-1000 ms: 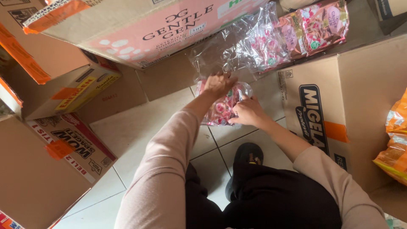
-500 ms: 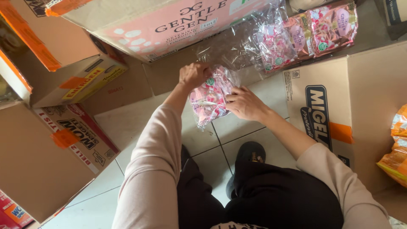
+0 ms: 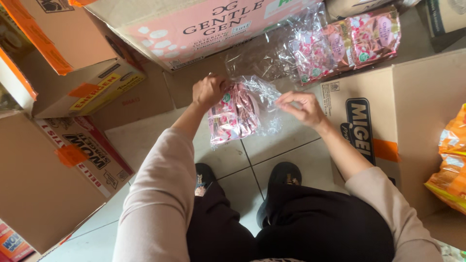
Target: The person unpacks items from a cardboard box, removing plastic-wrapped packages and bowls. They place the items on the floor and continue to unpack more items from the box.
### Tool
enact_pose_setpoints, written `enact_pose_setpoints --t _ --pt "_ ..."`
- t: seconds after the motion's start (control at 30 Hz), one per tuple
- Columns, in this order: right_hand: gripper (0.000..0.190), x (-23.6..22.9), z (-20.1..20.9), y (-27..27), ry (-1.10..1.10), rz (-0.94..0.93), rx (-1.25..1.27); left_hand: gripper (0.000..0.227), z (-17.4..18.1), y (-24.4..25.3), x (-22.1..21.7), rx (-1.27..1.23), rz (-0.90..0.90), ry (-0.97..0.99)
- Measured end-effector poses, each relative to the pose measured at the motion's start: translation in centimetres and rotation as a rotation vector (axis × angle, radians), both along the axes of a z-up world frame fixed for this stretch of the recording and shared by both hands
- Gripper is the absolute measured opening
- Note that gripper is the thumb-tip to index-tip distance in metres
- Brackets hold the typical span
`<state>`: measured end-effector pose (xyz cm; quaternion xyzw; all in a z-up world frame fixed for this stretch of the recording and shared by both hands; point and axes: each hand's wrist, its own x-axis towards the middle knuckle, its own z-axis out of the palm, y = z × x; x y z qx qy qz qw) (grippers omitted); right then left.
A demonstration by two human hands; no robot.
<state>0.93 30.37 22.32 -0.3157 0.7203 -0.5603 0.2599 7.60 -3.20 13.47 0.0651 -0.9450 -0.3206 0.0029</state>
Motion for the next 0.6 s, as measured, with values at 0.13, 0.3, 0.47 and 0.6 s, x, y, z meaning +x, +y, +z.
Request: enact_pose_setpoints --t 0.13,0.3,0.47,0.6 --pt "0.02 -1.0 -0.4 0.6 -0.092 -0.139 -0.075 0.014 0.9 0.7 1.3 -0.032 0.053 0.027" --pt "0.03 -2.5 0.3 0.1 -0.034 -0.535 -0.243 0.018 1.2 0.2 2.1 0.019 0.087 -0.01" --pt "0.02 -2.8 2.9 -0.8 0.301 -0.504 -0.151 0.021 1.1 -0.5 3.5 0.061 0.142 0.001" --pt "0.023 0.5 0.1 -4.4 0.222 -0.232 0.029 0.02 0.4 0.2 4.3 0.1 0.192 0.015"
